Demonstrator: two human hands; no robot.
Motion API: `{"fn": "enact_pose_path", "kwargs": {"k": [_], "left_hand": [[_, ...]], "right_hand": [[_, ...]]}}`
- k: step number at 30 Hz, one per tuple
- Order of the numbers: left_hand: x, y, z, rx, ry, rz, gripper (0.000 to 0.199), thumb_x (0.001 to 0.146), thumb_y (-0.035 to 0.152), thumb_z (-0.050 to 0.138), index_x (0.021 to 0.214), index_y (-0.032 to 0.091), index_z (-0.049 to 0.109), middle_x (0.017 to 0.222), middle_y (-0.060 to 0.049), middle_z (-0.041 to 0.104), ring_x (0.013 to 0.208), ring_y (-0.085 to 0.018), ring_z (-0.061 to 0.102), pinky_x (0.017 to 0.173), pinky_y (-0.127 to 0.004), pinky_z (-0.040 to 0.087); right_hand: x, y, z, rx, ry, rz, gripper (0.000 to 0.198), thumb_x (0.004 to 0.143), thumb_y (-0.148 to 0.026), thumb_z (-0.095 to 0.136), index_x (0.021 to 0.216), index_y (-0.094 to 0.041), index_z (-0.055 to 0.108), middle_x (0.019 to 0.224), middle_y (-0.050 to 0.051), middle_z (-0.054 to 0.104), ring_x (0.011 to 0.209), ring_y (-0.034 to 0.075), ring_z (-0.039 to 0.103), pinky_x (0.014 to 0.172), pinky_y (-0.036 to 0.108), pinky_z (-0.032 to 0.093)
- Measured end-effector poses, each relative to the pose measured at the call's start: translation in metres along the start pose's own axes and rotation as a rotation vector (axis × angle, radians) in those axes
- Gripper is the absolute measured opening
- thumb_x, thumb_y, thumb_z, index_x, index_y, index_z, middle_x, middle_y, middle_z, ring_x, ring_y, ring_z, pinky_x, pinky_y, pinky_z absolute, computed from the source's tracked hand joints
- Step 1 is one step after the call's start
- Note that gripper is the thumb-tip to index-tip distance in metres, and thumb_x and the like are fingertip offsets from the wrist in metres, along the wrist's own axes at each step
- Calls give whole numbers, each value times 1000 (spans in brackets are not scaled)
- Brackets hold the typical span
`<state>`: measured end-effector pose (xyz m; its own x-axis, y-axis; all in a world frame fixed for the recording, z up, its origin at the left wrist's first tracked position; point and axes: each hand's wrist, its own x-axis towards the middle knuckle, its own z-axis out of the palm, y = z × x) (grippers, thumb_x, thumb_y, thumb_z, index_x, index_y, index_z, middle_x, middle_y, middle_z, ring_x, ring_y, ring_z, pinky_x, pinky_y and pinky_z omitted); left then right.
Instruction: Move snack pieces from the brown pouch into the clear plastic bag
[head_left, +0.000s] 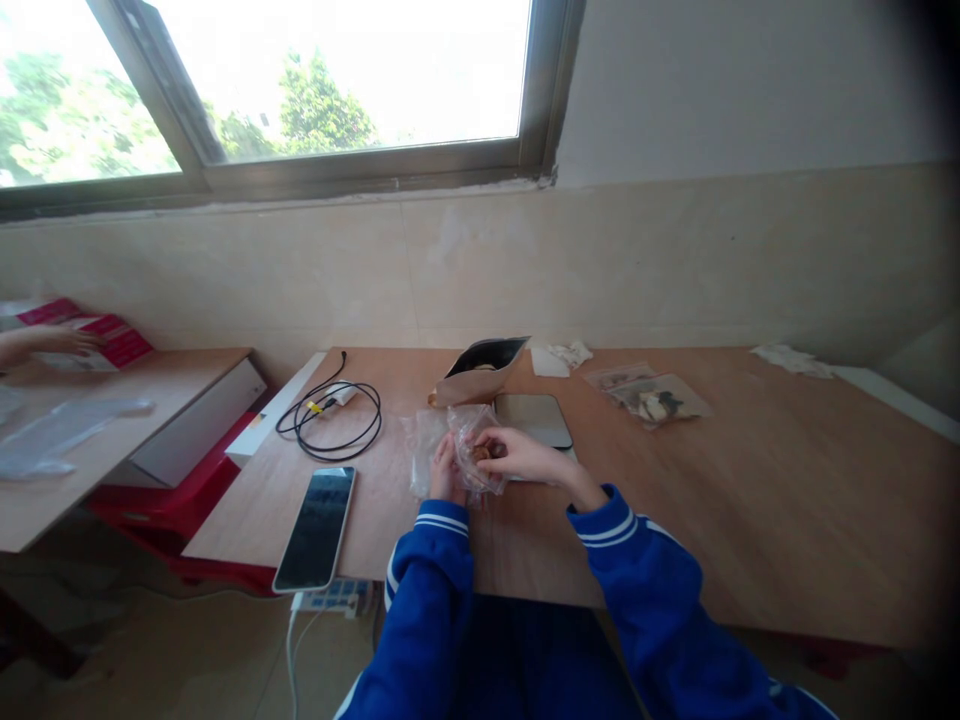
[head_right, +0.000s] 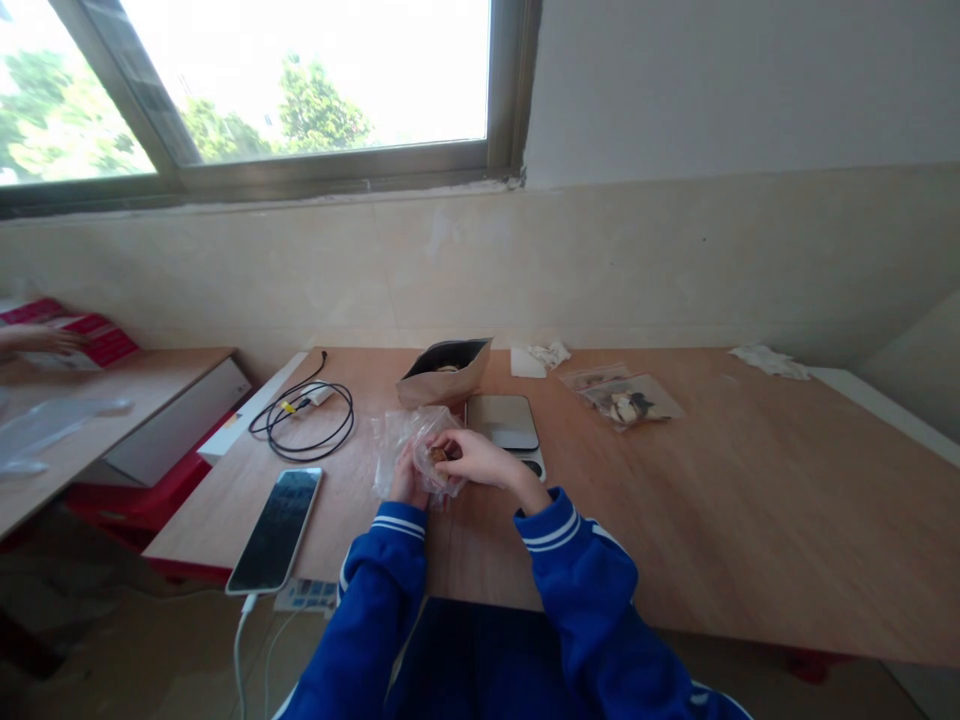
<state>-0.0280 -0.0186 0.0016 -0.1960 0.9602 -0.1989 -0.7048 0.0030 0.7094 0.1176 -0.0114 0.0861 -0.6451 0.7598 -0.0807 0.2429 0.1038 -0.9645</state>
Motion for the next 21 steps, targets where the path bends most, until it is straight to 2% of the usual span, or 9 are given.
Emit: {"fn": "enact_pose_path", "kwargs": {"k": [6, 8, 12, 15, 19, 21], "left_hand": [[3, -1, -2, -29, 19, -17, 8, 80, 21, 62, 88, 20, 63, 84, -5, 71, 79, -20, 67, 85, -38, 51], [4, -3, -3, -21, 12, -6, 8, 80, 22, 62, 88, 19, 63, 84, -5, 70, 84, -22, 67, 88, -40, 51], [7, -4, -4, -5, 10, 34, 13, 79, 23, 63, 92, 19, 64, 89, -6, 70, 96, -24, 65, 92, -42, 50], [8, -4, -3, -5, 12, 14, 13, 80, 26, 63, 91, 19, 65, 85, -6, 69, 89, -23, 67, 87, -41, 53], [7, -1, -1, -8, 63, -42, 11, 83, 27, 60, 86, 18, 65, 75, -5, 68, 71, -19, 66, 77, -39, 56], [6, 0, 0, -1, 58, -41, 11, 83, 27, 59, 85, 18, 65, 71, -4, 66, 69, -19, 65, 76, -39, 56]], "right_hand": [[1, 5, -3, -104, 118, -40, 20, 69, -14, 68, 89, -16, 70, 91, 7, 71, 83, 20, 66, 72, 30, 53], [1, 5, -4, -101, 174, -79, 19, 69, -14, 67, 88, -16, 71, 92, 7, 72, 86, 21, 66, 74, 31, 53], [-1, 9, -7, -13, 316, -135, 20, 67, -21, 72, 85, -15, 71, 88, 8, 72, 82, 21, 67, 74, 34, 53], [-1, 9, -12, 79, 441, -226, 24, 65, -29, 76, 85, -16, 70, 89, 8, 72, 83, 22, 67, 78, 36, 54], [3, -14, -28, 95, 676, -408, 26, 68, -36, 75, 87, -18, 69, 93, 8, 72, 87, 22, 67, 83, 37, 54], [7, -35, -39, 80, 711, -479, 22, 70, -31, 74, 86, -18, 69, 92, 7, 72, 88, 21, 67, 84, 37, 54]]}}
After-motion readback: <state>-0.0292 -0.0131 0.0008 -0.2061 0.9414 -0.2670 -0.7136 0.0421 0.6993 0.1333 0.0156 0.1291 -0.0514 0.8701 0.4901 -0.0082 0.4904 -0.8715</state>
